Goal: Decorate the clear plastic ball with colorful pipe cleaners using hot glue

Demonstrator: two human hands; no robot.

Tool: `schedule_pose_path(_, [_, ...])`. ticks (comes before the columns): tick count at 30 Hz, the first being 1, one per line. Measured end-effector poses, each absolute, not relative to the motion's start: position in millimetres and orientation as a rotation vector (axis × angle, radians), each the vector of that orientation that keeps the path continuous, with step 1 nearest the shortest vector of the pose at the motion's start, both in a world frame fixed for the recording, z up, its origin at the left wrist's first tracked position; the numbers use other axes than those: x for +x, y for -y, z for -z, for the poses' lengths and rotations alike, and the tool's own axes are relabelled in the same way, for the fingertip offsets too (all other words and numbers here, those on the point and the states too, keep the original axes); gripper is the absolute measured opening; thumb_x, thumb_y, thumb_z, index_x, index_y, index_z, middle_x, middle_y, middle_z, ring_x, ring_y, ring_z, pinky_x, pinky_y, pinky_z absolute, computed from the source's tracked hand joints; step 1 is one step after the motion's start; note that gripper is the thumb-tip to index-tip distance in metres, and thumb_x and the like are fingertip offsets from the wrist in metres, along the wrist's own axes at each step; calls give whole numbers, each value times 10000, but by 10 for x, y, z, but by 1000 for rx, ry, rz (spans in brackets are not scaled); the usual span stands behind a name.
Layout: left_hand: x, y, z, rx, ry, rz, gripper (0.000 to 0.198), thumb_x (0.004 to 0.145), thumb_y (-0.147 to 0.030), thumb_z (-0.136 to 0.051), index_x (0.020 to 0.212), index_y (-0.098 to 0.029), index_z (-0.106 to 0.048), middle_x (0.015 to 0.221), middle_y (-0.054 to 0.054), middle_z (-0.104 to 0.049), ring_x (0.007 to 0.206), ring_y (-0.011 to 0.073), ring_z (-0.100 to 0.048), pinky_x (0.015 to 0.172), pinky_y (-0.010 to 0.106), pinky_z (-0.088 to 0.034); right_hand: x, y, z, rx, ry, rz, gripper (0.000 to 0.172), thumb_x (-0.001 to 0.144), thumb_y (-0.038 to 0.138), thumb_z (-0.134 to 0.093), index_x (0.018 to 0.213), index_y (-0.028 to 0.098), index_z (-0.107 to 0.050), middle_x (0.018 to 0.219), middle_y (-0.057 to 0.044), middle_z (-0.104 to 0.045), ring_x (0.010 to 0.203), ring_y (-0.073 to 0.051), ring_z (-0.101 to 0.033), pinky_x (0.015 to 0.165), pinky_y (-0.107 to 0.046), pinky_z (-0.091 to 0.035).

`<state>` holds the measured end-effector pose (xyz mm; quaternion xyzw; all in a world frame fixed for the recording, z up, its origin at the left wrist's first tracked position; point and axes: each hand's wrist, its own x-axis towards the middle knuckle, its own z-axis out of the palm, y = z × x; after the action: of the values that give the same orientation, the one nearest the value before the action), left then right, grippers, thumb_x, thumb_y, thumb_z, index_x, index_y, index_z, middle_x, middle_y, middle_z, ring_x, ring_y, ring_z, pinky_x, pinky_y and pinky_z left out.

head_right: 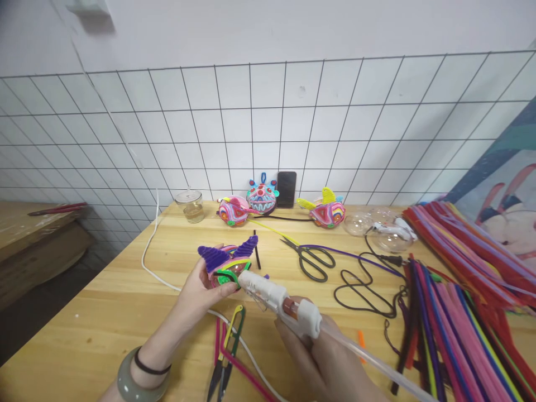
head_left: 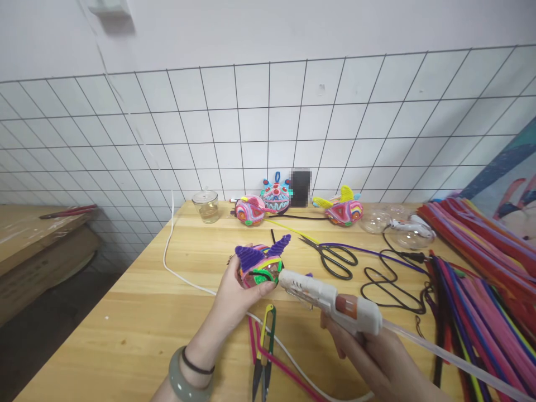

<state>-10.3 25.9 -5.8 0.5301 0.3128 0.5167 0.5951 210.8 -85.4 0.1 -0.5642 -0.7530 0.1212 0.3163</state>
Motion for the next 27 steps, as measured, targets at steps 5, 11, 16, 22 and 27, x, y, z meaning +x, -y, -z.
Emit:
schedule_pose_path(5, [-100,-256,40,1238,-721,-1193,637,627,-168,-807,1192,-197,-515,1209,98,-650,1109,235,-613,965,346,-464,2125,867,-1,-1482,1999,-329,194,915,353,-465,853,227,-598,715,-19,-637,645,-153,-639,560,-217,-534])
schedule_pose_path(11, [-106,-258,50,1220,-734,-1196,646,622,-183,-808,1201,-196,-523,1223,104,-645,1115,260,-611,962,368,-465,2126,865,1,-1482,1992,-350,239,912,364,-466,767,229,-600,656,-11,-622,618,-156,-632,552,-221,-535])
schedule_pose_path(16, [-96,-257,44,1217,-739,-1202,634,600,-174,-819,1171,-193,-543,1194,106,-660,1101,261,-618,963,376,-462,2071,859,-56,-1505,1935,-390,268,917,384,-448,775,221,-607,655,-20,-622,606,-151,-625,557,-215,-535])
schedule_pose_path(22, [-103,-266,49,1165,-743,-1226,623,581,-184,-828,1145,-191,-565,1155,104,-678,1080,274,-627,952,398,-466,2102,856,-20,-1527,1935,-348,292,904,384,-476,685,229,-591,618,-8,-600,593,-145,-612,556,-209,-532])
schedule_pose_path(27, [-110,-258,39,1137,-752,-1220,615,585,-194,-830,1135,-183,-554,1150,111,-675,1076,283,-627,940,411,-473,2098,858,8,-1504,1979,-360,280,915,392,-466,723,225,-584,637,-9,-602,605,-148,-613,547,-212,-521])
